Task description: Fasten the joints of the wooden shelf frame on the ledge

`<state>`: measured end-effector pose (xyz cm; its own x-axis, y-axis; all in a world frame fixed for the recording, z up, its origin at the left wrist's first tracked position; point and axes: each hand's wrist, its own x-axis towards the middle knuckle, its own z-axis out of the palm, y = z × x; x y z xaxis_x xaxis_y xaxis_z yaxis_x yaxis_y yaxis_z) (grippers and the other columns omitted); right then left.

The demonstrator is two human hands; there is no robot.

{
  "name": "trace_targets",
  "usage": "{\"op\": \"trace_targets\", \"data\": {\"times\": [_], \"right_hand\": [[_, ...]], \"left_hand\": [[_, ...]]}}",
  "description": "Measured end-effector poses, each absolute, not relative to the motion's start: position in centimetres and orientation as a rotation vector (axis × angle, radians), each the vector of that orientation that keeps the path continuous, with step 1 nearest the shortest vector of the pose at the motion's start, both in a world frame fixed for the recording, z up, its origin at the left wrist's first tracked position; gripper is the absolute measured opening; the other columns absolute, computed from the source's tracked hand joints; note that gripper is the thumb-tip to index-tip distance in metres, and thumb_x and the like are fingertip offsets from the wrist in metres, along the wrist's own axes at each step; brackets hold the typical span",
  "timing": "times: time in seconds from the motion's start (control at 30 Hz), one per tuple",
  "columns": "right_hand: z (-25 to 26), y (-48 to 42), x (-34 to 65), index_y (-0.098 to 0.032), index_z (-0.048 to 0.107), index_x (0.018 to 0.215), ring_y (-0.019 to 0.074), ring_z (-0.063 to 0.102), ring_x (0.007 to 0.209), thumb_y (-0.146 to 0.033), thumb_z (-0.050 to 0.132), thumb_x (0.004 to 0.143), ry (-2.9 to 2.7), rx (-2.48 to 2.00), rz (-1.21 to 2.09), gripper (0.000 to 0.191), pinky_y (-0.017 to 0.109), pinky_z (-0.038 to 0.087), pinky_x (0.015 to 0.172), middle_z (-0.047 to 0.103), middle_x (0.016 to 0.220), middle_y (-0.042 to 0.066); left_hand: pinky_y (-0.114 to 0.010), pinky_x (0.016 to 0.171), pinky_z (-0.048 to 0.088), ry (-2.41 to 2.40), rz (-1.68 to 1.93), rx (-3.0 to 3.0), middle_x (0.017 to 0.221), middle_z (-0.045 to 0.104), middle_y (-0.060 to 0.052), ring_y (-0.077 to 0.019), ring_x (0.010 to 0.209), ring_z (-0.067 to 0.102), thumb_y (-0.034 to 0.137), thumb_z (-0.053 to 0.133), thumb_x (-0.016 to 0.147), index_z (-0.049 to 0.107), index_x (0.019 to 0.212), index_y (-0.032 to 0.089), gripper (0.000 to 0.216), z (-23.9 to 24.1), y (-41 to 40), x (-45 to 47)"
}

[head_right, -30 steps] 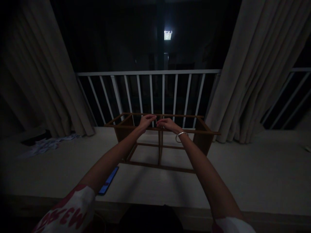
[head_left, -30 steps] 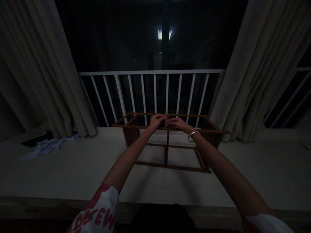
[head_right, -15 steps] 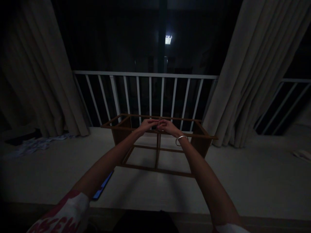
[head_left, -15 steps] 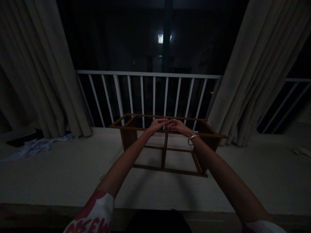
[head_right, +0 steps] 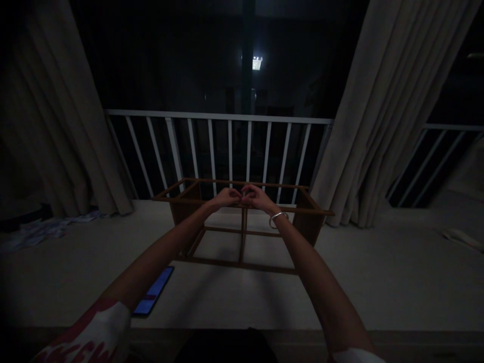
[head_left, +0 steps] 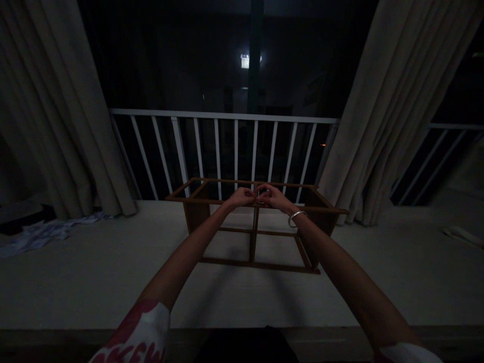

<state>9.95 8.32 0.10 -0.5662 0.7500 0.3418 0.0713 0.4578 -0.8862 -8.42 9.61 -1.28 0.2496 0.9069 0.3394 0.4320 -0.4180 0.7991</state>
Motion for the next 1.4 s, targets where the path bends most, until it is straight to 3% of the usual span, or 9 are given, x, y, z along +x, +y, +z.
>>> {"op": "trace_targets", "data": {"times": [0.23,0.63,1.4], "right_hand": [[-0.4,9.0,10.0,-0.017,0.051,0.102,0.0056,0.047,0.046,-0.033,0.066,0.063,-1.967,-0.693,1.054,0.044,0.016,0.038,0.040,0.061,0.070,-0.001],[-0.3,8.6,9.9,-0.015,0.054,0.099,0.0058,0.044,0.039,-0.039,0.063,0.066,-1.954,-0.711,0.993,0.041,0.016,0.035,0.036,0.057,0.057,-0.004],[-0.6,6.7,9.5,-0.017,0.053,0.091,0.0068,0.044,0.043,-0.040,0.056,0.071,-1.982,-0.785,0.717,0.030,0.015,0.032,0.036,0.059,0.063,-0.002]], "left_hand": [[-0.019,0.052,0.039,1.032,0.970,2.003,0.066,0.062,-0.002,-0.0090,0.057,0.053,0.036,0.066,0.062,0.064,0.082,0.008,0.034,-1.5,10.2,-8.9],[-0.023,0.062,0.044,0.990,0.946,1.980,0.075,0.064,-0.004,-0.0115,0.068,0.057,0.034,0.069,0.060,0.064,0.084,0.010,0.034,-1.4,10.1,-9.0],[-0.025,0.067,0.044,0.968,0.950,2.023,0.079,0.065,-0.005,-0.0140,0.075,0.057,0.029,0.067,0.063,0.064,0.084,0.009,0.030,-0.9,8.9,-9.1]]}}
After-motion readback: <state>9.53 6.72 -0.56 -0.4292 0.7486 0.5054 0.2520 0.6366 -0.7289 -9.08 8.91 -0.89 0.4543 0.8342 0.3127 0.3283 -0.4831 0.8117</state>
